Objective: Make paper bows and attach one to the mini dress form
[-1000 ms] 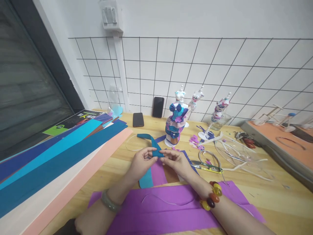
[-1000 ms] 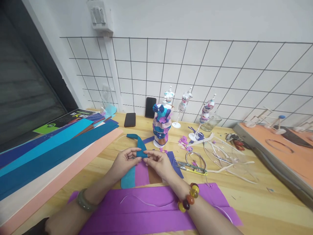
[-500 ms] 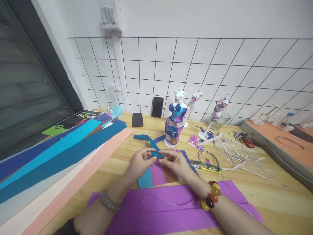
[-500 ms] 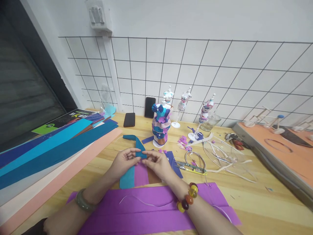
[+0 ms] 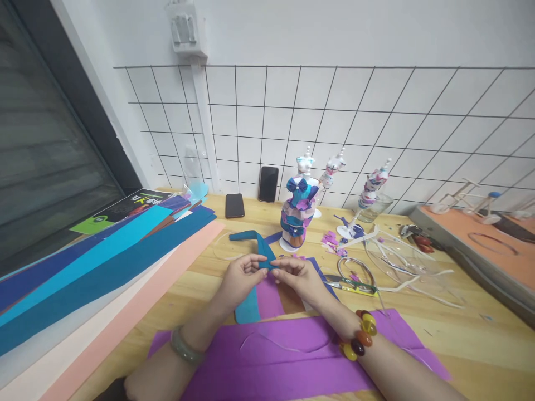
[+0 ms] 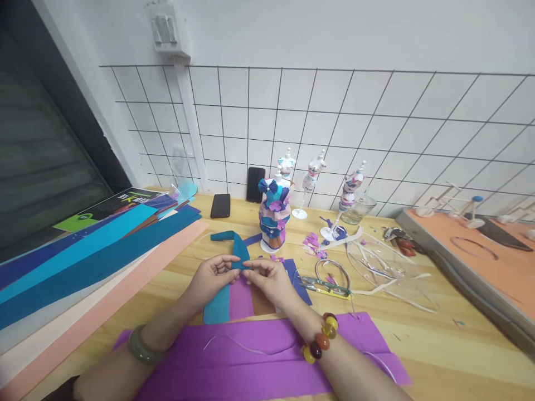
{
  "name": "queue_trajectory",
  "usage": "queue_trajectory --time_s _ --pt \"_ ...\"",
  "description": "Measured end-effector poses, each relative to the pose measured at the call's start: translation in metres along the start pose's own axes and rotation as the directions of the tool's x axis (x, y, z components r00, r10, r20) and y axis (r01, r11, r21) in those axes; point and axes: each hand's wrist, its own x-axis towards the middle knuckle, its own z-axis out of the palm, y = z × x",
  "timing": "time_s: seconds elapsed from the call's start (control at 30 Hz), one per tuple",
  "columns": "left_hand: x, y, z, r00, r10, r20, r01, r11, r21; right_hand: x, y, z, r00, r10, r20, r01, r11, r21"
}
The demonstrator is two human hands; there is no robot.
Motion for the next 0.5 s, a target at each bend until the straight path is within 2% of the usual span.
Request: queue_trajectory --time_s 0.4,0.5 --pt "-0.0017 -0.0006 -0.0034 0.998 0.048 -0.044 -0.045 0.996 0.070 0.0002 0.0023 -0.0020 0.997 -0.060 -0.049 0.057 0.997 -0.060" --pt "-0.0024 -0.0010 -0.0030 0.998 0.060 -0.031 -0.057 0.995 0.077 -0.0011 0.0020 -0.0026 0.993 -0.106 -0.054 0.098 0.985 -0.143"
